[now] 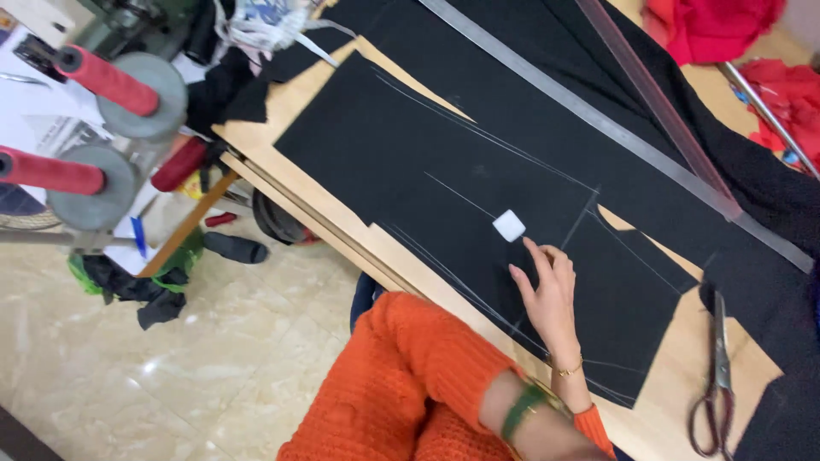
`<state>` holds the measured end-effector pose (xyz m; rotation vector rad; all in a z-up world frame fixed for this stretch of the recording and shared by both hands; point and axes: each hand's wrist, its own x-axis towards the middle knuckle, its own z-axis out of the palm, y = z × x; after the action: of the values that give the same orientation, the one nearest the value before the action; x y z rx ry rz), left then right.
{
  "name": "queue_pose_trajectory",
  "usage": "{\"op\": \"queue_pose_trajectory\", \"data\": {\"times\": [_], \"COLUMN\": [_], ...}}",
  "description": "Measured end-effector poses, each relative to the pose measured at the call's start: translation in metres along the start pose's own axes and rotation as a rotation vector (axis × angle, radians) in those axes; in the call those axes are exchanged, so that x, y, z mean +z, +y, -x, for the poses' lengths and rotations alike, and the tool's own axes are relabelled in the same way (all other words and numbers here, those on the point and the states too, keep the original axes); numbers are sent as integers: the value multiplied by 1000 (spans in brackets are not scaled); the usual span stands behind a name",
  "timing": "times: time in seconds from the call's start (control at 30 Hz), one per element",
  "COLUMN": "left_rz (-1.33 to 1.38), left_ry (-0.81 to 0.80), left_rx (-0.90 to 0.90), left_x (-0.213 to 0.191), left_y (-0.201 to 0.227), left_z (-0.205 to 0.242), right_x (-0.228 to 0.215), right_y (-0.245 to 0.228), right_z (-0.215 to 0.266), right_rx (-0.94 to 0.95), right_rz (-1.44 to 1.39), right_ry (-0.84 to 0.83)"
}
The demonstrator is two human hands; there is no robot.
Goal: The person uses shears to cut a piece of black fabric laid out on a wooden table, following white chalk lines. They also use a measuring tape to measure the fabric and a ruler to guide the cuts. The person removes cut pieces and adjusts the fabric throughout the process.
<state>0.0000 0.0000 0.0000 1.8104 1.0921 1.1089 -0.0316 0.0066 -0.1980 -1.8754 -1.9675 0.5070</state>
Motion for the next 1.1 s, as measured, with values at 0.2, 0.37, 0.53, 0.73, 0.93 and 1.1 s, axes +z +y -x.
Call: {"op": "queue_pose_trajectory", "data": {"times": [0.2, 0.37, 0.53, 0.73, 0.93, 1.1], "left_rz": [-114, -493, -1025, -1097, -665, -190], "left_ry": [93, 177, 390, 173, 17, -397], "left_rx": [-42, -86, -224, -404, -265, -225], "left_x": [-125, -295, -387, -417, -329, -218], "left_y": [-188, -314, -459, -536, -406, -288], "left_z": [1, 8, 10, 8, -6, 0], "right_x": [45, 37, 58, 71, 57, 13], "right_y": [7, -16, -3, 4, 29, 91], "right_z": [-21, -40, -54, -61, -26, 31], "right_rx": [70, 181, 266, 279, 502, 646], "right_rz": [-1, -42, -24, -150, -540, -534], "right_ry": [85, 92, 187, 266, 279, 445]}}
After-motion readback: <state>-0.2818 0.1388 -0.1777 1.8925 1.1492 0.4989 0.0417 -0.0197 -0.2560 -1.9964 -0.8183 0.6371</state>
